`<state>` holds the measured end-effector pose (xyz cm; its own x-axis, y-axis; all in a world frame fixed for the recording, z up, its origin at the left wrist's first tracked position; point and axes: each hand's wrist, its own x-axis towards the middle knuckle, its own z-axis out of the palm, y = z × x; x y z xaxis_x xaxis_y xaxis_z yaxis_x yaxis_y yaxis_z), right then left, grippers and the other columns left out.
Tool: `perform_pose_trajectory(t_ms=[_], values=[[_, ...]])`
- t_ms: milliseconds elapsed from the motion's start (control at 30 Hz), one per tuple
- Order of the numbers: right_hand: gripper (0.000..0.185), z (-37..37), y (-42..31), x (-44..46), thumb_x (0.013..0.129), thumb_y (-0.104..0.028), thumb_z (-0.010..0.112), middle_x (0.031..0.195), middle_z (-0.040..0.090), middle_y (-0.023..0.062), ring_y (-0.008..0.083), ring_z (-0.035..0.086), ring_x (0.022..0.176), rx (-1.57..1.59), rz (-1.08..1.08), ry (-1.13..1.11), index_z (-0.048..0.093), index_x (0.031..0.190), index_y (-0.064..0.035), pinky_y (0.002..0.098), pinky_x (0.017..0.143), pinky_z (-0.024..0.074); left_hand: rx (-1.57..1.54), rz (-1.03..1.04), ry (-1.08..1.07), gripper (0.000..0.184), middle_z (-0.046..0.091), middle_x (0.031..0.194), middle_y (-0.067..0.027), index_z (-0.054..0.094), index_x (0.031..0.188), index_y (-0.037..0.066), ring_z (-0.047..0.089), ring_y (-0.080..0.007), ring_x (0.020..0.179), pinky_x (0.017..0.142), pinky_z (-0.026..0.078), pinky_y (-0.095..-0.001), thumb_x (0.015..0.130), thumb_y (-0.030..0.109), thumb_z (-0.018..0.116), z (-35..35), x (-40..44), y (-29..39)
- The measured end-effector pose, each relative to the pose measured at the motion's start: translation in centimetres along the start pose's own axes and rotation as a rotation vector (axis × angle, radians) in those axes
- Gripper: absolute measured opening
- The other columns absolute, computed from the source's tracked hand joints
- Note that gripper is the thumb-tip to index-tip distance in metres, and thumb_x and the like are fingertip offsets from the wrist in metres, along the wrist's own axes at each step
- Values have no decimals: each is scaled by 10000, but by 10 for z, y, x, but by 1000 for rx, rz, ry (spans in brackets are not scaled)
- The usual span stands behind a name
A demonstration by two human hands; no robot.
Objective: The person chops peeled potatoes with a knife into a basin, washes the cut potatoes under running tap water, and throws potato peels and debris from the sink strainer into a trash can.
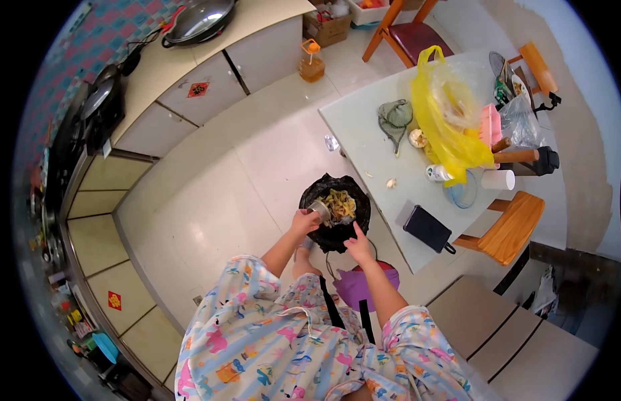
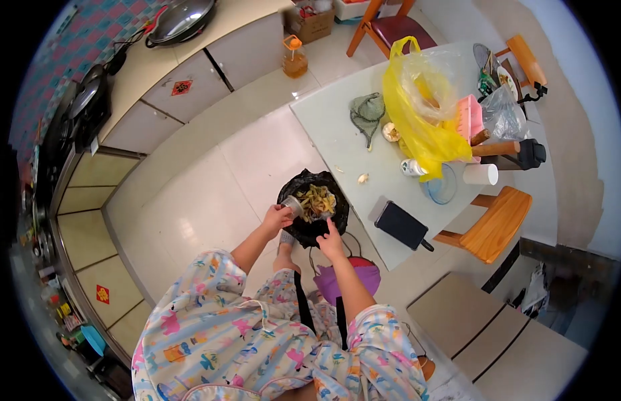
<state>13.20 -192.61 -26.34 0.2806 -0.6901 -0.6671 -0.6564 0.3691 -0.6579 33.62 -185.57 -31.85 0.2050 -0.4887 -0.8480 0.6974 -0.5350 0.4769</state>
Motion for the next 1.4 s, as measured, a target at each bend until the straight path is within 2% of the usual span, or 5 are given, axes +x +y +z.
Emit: perform_pose_trajectory(t_ms=[333,767,900,1000,1400], values=[[280,-34,56,-111,882,-71,544,1066,657,80,159,660,873,443,-55,-168,597,1151,-20,262,698,516,-420,449,-580,567,505,1279,-142,391,1312,28,523,-273,1176,1028,426,-443,790,44,611,6,-202,-40],[179,-90,143,-293,874,-30,558,985,676,79,164,661,792,734,-286,-194,638,1032,-3,256,699,517,-449,555,-615,651,483,1317,-129,389,1347,56,460,-284,1251,1077,358,-488,722,-49,540,38,-413,-172],[100,-84,89,-365,851,-52,621,1005,633,69,159,623,869,383,-887,-60,675,930,-23,247,732,505,-395,637,-558,702,463,1337,-120,355,1379,76,455,-280,1256,1053,379,-465,716,-103,496,38,-452,-191],[152,-74,44,-424,775,-74,682,1088,576,120,280,554,1002,-84,-1228,60,702,926,-77,351,854,469,-350,717,-540,725,459,1337,-93,339,1392,93,468,-262,1237,1028,393,-457,716,-123,490,29,-477,-207],[225,94,26,-540,734,-52,662,1100,534,155,352,494,1059,-451,-1453,126,617,951,-16,423,876,442,-654,1038,-438,694,452,1317,-94,335,1374,115,466,-235,1196,1031,379,-399,725,-32,534,-109,-564,-279]])
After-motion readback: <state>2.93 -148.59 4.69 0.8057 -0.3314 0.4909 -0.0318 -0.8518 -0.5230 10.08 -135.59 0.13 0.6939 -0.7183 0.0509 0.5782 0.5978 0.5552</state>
